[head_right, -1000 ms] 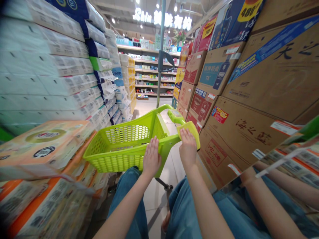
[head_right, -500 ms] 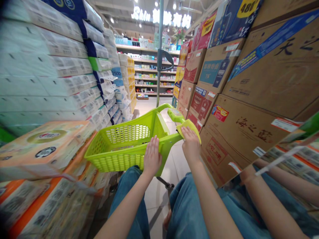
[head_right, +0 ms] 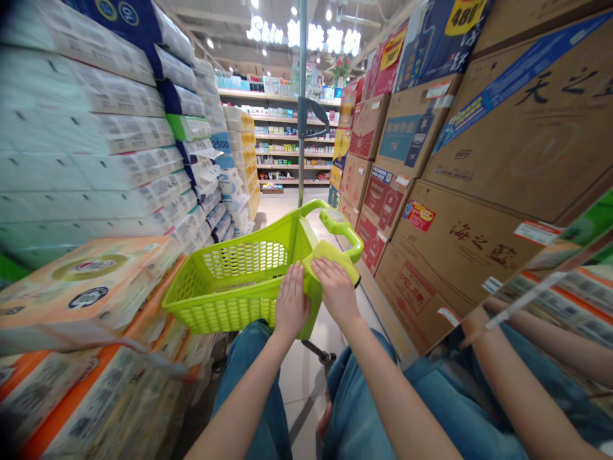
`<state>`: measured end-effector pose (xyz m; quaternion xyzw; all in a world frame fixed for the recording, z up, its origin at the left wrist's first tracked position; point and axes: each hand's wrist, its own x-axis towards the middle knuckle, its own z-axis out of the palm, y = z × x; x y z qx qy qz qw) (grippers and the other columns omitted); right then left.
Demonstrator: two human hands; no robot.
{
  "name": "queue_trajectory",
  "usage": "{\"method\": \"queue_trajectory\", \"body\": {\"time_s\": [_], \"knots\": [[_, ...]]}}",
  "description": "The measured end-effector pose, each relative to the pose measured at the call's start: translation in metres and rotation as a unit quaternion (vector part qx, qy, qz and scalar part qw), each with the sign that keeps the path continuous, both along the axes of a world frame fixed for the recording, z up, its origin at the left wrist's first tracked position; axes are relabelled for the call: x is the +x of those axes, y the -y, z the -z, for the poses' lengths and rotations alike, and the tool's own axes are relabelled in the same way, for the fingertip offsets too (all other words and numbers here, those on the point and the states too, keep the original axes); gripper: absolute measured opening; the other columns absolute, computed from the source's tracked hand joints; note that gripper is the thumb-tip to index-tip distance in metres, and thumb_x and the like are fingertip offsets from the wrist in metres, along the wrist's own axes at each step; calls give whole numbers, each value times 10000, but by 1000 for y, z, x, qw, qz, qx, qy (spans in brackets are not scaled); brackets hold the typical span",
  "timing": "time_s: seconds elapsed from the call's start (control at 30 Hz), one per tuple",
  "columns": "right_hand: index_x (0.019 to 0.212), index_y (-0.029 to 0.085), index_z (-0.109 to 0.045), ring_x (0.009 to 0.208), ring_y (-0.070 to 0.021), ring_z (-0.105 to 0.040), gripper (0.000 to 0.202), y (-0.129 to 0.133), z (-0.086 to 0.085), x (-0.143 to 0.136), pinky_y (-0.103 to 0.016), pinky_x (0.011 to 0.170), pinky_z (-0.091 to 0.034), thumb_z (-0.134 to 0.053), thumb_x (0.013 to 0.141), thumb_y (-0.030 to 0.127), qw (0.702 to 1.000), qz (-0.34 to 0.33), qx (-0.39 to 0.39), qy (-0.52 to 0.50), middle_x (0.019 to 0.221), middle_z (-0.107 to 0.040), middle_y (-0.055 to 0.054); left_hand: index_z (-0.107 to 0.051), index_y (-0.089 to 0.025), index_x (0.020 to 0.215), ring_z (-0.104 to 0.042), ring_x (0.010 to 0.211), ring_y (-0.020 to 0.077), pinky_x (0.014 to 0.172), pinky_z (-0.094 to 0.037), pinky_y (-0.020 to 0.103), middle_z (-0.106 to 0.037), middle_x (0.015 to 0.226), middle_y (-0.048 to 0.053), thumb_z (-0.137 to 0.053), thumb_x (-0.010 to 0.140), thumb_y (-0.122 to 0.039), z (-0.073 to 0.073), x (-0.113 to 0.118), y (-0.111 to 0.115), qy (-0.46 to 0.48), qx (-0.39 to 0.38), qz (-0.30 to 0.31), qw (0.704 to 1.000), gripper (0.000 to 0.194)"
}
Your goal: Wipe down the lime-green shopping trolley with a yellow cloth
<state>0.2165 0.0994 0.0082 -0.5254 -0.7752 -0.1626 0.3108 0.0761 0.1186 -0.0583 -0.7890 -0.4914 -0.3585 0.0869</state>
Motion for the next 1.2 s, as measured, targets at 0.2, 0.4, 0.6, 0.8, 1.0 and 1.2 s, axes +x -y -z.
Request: {"method": "queue_trajectory", "body": {"time_s": [0.2,0.4,0.6,0.8,1.0,1.2], "knots": [[1324,147,-599,1328,-223,-505,666,-15,-12,58,-464,1141,-387,-387,727,-57,991,88,51,-83,1345,-626,-94,-192,-92,1527,-177,1507,225,1214,-274,447,-317,1591,134,-447,780,-63,-2,1,1,20,0,16,1000,789],[1326,135,-594,1336,-237,-495,637,-16,4,9,-474,1158,-354,-379,757,-51,988,118,51,-83,1354,-618,-105,-158,-84,1533,-163,1511,222,1221,-259,445,-301,1596,141,-455,793,-77,0,2,0,23,0,13,1000,797],[1361,159,-564,1349,-200,-483,656,-3,16,-24,-416,1149,-378,-371,771,-55,1000,3,18,-9,1400,-585,-60,-164,-96,1538,-218,1498,230,1215,-269,441,-322,1585,150,-461,808,-109,2,1,-1,9,-4,0,1000,788],[1322,131,-597,1334,-223,-501,643,-10,-9,43,-444,1169,-354,-380,748,-59,995,79,32,-49,1362,-615,-79,-181,-84,1532,-159,1512,212,1229,-238,424,-299,1599,125,-450,804,-80,-1,2,0,9,-7,9,1000,775],[1331,100,-583,1351,-247,-481,624,-18,-13,42,-460,1175,-347,-410,750,-45,981,169,44,-90,1387,-588,-117,-159,-88,1537,-145,1514,217,1226,-243,430,-282,1605,133,-448,797,-77,0,3,1,18,-12,9,1000,795],[1291,99,-614,1310,-237,-524,624,-8,2,-22,-427,1153,-378,-384,738,-77,996,85,6,-28,1346,-626,-92,-159,-95,1537,-180,1508,217,1223,-251,429,-302,1597,128,-453,802,-99,1,2,0,15,-3,7,1000,791]]}}
